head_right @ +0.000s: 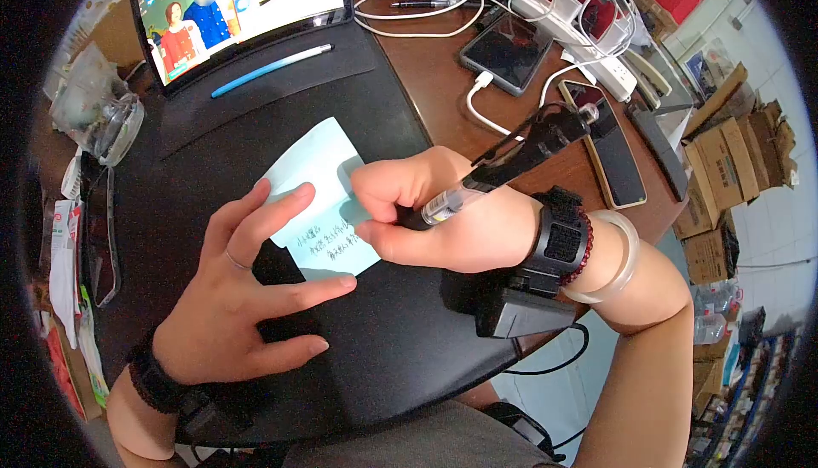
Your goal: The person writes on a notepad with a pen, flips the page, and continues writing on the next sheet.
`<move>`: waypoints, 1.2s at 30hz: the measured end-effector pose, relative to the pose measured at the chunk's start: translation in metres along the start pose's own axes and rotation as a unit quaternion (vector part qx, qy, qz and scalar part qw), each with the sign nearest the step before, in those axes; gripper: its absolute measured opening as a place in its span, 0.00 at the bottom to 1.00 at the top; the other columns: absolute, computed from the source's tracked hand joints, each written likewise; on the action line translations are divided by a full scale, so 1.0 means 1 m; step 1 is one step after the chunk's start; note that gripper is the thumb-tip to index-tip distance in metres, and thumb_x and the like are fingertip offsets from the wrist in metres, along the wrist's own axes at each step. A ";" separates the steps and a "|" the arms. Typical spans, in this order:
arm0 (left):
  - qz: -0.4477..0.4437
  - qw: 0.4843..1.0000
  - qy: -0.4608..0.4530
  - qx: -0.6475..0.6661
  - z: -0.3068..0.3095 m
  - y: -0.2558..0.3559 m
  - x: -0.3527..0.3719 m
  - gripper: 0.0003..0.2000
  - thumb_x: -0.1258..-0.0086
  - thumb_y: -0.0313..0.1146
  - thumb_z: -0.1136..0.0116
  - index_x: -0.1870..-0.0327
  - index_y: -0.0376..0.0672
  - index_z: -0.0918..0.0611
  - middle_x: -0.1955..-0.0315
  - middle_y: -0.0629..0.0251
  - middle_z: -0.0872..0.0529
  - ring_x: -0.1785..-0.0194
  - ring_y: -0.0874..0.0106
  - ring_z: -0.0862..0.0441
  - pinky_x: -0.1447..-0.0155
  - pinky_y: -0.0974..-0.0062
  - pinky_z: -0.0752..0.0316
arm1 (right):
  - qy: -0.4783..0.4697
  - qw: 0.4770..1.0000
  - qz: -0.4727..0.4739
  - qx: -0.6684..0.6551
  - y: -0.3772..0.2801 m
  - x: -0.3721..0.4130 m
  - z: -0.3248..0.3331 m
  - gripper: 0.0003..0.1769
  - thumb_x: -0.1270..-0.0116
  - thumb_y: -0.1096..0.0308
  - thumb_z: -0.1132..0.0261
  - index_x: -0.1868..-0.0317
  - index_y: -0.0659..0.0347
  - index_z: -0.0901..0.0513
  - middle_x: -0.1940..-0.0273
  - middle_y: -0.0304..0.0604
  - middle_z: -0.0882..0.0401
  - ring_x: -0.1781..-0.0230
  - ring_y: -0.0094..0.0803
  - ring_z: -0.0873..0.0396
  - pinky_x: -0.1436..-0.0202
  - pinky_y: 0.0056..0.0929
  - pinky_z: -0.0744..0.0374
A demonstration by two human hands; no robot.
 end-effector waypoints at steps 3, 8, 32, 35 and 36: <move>0.001 1.000 -0.004 -0.001 0.000 0.000 0.000 0.24 0.56 0.41 0.28 0.51 0.65 0.15 0.30 0.58 0.42 0.30 0.47 0.49 0.28 0.52 0.49 | 0.012 0.998 0.056 0.021 -0.003 0.000 -0.001 0.17 0.37 0.71 0.36 0.77 0.59 0.37 0.83 0.36 0.41 0.82 0.23 0.42 0.79 0.27 0.39; 0.004 1.000 -0.007 0.008 0.000 0.000 0.000 0.24 0.57 0.41 0.28 0.52 0.65 0.15 0.29 0.57 0.42 0.29 0.47 0.49 0.28 0.52 0.50 | 0.006 0.997 0.071 0.037 -0.003 -0.001 -0.001 0.17 0.38 0.71 0.37 0.77 0.59 0.37 0.83 0.37 0.41 0.82 0.23 0.41 0.79 0.27 0.39; 0.003 1.000 -0.007 0.002 0.000 -0.001 0.000 0.24 0.56 0.42 0.29 0.51 0.66 0.15 0.30 0.58 0.42 0.29 0.46 0.49 0.28 0.51 0.49 | 0.004 0.997 0.063 0.034 -0.003 0.000 0.000 0.15 0.40 0.73 0.37 0.78 0.61 0.37 0.83 0.38 0.39 0.83 0.23 0.40 0.79 0.28 0.38; 0.004 1.000 -0.006 0.005 0.000 0.000 0.000 0.24 0.56 0.41 0.28 0.51 0.66 0.15 0.30 0.58 0.42 0.29 0.46 0.49 0.29 0.51 0.49 | -0.005 0.998 0.057 0.035 -0.003 0.000 0.000 0.15 0.41 0.74 0.37 0.78 0.61 0.37 0.83 0.38 0.39 0.83 0.23 0.40 0.79 0.28 0.38; 0.006 1.000 -0.006 0.005 0.000 0.000 0.000 0.24 0.56 0.41 0.28 0.51 0.66 0.15 0.30 0.58 0.42 0.29 0.46 0.49 0.29 0.51 0.49 | -0.004 0.998 0.057 0.035 -0.004 0.000 0.000 0.15 0.41 0.74 0.37 0.78 0.61 0.37 0.83 0.38 0.39 0.83 0.23 0.40 0.79 0.28 0.38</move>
Point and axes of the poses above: each hand's wrist, its own x-axis away from the middle knuckle, its own z-axis out of the back of the hand, y = z × x, the point moved 5 cm from there along -x, towards the middle knuckle
